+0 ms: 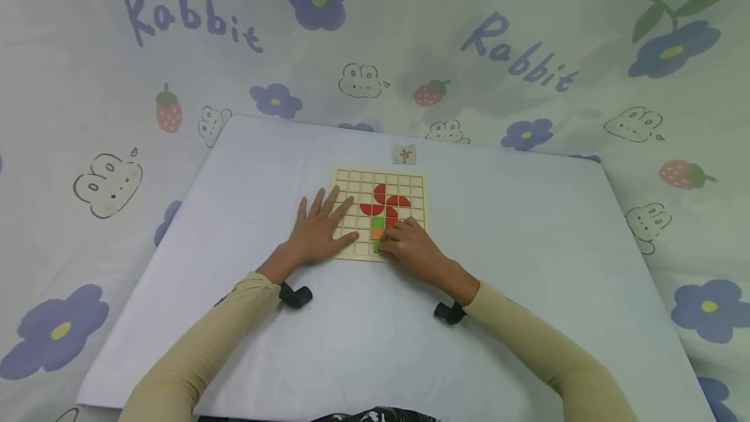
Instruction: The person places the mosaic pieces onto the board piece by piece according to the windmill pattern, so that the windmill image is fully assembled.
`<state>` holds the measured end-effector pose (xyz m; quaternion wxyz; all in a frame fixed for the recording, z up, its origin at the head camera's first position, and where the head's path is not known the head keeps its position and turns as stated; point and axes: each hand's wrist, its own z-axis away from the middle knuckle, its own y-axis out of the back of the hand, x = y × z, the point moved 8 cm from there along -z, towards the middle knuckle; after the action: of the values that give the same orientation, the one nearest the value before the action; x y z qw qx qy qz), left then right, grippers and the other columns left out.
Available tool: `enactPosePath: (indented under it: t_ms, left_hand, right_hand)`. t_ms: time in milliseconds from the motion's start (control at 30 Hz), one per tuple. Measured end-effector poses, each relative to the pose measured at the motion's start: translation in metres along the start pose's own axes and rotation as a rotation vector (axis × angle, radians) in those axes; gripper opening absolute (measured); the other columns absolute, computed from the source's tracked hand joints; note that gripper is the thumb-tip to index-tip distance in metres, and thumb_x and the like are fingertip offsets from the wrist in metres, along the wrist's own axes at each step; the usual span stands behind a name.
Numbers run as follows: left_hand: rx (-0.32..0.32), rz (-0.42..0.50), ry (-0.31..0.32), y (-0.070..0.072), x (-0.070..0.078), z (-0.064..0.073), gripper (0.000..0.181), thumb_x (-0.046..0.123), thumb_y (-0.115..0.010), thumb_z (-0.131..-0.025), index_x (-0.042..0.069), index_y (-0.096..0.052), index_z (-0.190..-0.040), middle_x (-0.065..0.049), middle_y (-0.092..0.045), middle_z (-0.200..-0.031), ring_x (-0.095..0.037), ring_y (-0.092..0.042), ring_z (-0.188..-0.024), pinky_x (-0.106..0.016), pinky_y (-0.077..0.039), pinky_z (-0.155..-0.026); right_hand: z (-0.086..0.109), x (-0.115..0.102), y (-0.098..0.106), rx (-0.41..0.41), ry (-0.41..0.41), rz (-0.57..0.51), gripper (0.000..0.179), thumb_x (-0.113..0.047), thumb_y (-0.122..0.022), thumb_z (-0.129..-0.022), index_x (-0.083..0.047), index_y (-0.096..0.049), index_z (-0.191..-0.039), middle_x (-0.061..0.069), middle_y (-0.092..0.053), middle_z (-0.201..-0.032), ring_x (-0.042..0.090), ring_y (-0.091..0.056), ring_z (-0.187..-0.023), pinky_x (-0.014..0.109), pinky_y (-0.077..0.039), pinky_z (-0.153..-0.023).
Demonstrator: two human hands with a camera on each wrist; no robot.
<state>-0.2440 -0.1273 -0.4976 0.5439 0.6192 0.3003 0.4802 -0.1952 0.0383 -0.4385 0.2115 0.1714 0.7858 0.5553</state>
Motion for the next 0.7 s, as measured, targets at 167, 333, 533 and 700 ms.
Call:
enactPosePath:
  t_ms: [167,333,533,700]
  left_hand:
    - [0.006,-0.003,-0.001,-0.001,-0.001,0.0,0.084,0.075,-0.031,-0.092,0.028,-0.011,-0.16,-0.009,0.003,-0.165,-0.038,0.006,-0.148,-0.063,0.008,-0.111]
    - [0.013,0.008,0.001,0.0,-0.002,0.001,0.084,0.075,-0.031,-0.092,0.029,-0.012,-0.16,-0.008,0.003,-0.165,-0.037,0.006,-0.148,-0.063,0.007,-0.111]
    - [0.019,0.024,-0.013,0.002,0.001,0.001,0.085,0.074,-0.034,-0.092,0.025,-0.016,-0.159,-0.01,0.002,-0.164,-0.039,0.006,-0.147,-0.064,0.007,-0.11]
    - [0.015,0.018,-0.009,0.001,0.001,0.001,0.084,0.073,-0.034,-0.093,0.025,-0.016,-0.159,-0.01,0.002,-0.164,-0.039,0.006,-0.147,-0.064,0.007,-0.11]
  right_hand:
    - [-0.006,0.002,-0.002,-0.005,-0.002,0.009,0.009,-0.013,-0.081,-0.082,-0.013,-0.079,-0.09,-0.005,-0.068,-0.089,0.015,-0.059,-0.087,0.032,-0.038,-0.075]
    - [-0.011,0.004,-0.001,0.008,-0.013,-0.004,0.006,-0.013,-0.081,-0.082,-0.015,-0.079,-0.088,-0.006,-0.067,-0.087,0.013,-0.059,-0.084,0.032,-0.038,-0.073]
    - [-0.011,0.005,0.001,-0.012,-0.021,-0.025,0.004,-0.016,-0.082,-0.082,-0.017,-0.08,-0.086,-0.007,-0.068,-0.087,0.012,-0.061,-0.085,0.033,-0.038,-0.072]
    - [-0.007,0.003,0.001,-0.051,0.0,-0.042,0.004,-0.017,-0.081,-0.083,-0.02,-0.08,-0.086,-0.007,-0.07,-0.09,0.013,-0.062,-0.088,0.035,-0.038,-0.075]
